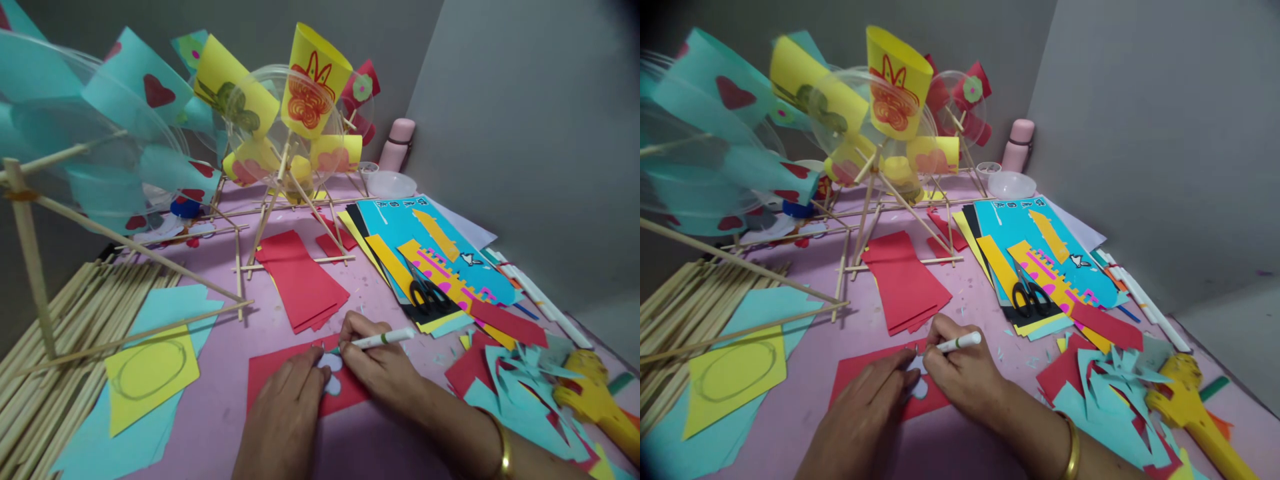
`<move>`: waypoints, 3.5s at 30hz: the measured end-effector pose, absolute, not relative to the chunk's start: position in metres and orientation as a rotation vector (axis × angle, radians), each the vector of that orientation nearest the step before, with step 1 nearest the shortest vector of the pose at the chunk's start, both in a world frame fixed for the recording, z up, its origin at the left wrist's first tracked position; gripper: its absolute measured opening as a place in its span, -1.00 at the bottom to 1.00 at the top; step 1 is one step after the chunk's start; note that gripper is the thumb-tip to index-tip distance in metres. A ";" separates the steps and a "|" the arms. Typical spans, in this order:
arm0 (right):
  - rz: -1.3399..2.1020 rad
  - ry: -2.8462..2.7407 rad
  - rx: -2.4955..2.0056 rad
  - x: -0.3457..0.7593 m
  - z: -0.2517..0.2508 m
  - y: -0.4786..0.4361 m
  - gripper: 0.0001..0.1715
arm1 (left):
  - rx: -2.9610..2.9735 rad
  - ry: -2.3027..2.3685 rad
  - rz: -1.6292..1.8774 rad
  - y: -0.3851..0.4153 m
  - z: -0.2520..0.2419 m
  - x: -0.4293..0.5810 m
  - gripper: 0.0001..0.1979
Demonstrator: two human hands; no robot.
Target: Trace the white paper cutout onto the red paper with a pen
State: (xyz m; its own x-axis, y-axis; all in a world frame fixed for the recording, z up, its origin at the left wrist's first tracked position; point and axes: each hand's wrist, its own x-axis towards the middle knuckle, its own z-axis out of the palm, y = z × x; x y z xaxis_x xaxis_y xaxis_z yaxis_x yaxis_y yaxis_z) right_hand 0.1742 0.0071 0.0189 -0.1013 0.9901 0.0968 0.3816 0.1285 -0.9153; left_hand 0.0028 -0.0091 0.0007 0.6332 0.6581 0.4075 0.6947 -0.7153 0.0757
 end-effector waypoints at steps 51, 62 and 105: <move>0.959 -1.503 -1.385 0.172 0.017 0.006 -0.88 | -2.746 -1.129 -0.652 -0.009 0.004 0.004 -0.70; 1.096 -1.243 -1.325 0.172 0.011 0.006 -0.88 | -2.749 -1.099 -0.604 -0.009 -0.002 -0.001 -0.67; 1.079 -1.415 -1.295 0.162 0.017 0.011 -0.68 | -2.583 -1.269 -0.512 -0.034 -0.023 0.015 -0.69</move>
State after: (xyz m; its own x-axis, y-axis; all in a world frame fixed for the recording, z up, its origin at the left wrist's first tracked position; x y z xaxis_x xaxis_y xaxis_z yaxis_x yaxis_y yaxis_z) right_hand 0.1622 0.0109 0.0172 -0.0388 0.9974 0.0606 0.2048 0.0673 -0.9765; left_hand 0.0154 -0.0339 -0.0228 0.5670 0.7202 0.3997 0.7960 -0.6039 -0.0412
